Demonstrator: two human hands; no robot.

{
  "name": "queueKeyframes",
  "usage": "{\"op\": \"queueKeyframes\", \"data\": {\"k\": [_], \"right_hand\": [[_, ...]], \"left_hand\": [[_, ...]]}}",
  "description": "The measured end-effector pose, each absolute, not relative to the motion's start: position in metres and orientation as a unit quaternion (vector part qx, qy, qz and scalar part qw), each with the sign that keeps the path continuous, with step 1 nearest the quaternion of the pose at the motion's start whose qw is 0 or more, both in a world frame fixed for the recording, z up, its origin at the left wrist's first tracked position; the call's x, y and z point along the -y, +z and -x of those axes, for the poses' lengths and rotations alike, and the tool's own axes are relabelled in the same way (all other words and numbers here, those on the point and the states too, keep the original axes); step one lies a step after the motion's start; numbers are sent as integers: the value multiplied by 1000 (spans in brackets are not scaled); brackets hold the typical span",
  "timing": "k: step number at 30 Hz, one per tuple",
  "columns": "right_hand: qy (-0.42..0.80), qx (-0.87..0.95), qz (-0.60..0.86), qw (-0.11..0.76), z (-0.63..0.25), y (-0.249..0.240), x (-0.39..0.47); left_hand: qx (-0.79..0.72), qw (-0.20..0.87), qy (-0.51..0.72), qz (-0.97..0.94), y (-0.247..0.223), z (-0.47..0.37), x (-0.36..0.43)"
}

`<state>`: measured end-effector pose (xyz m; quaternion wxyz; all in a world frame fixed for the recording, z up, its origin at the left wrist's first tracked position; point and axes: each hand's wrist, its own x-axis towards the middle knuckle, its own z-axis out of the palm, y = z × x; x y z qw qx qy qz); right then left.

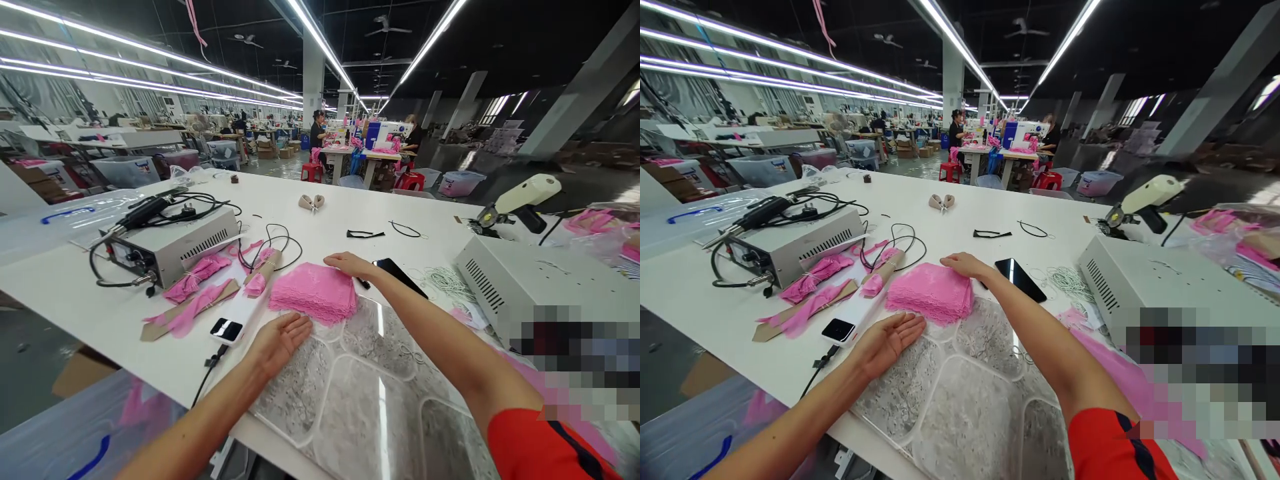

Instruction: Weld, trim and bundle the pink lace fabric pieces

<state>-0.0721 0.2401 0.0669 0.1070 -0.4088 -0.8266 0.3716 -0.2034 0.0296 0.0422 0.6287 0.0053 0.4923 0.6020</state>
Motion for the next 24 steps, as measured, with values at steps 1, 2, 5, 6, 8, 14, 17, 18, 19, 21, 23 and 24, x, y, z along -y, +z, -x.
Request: {"op": "queueKeyframes", "data": {"k": [1, 2, 5, 6, 8, 14, 17, 18, 19, 21, 23, 24], "right_hand": [[372, 831, 405, 84, 78, 68, -241], [371, 834, 404, 62, 83, 68, -242], [369, 838, 402, -1, 89, 70, -245], [367, 839, 401, -18, 90, 70, -246], [365, 842, 395, -49, 90, 71, -246], [367, 845, 376, -101, 92, 74, -243], [363, 846, 374, -111, 94, 75, -241], [361, 847, 374, -114, 94, 75, -241], [359, 847, 374, -115, 95, 76, -240], [359, 847, 375, -114, 95, 77, -239], [362, 845, 379, -108, 95, 78, -238], [366, 842, 382, -104, 94, 78, -238]], "left_hand": [[-489, 624, 609, 2, 42, 201, -32], [-487, 620, 615, 8, 41, 199, -34], [-478, 618, 623, 21, 39, 194, -39], [-475, 619, 625, 25, 39, 193, -41], [-473, 617, 628, 31, 39, 191, -44], [-472, 618, 627, 34, 42, 189, -50], [-477, 624, 618, 27, 44, 188, -50], [-478, 624, 618, 26, 45, 188, -50], [-477, 624, 618, 26, 45, 188, -51], [-475, 623, 621, 28, 46, 188, -52], [-472, 622, 624, 27, 47, 188, -53], [-472, 621, 625, 26, 47, 188, -54]]}}
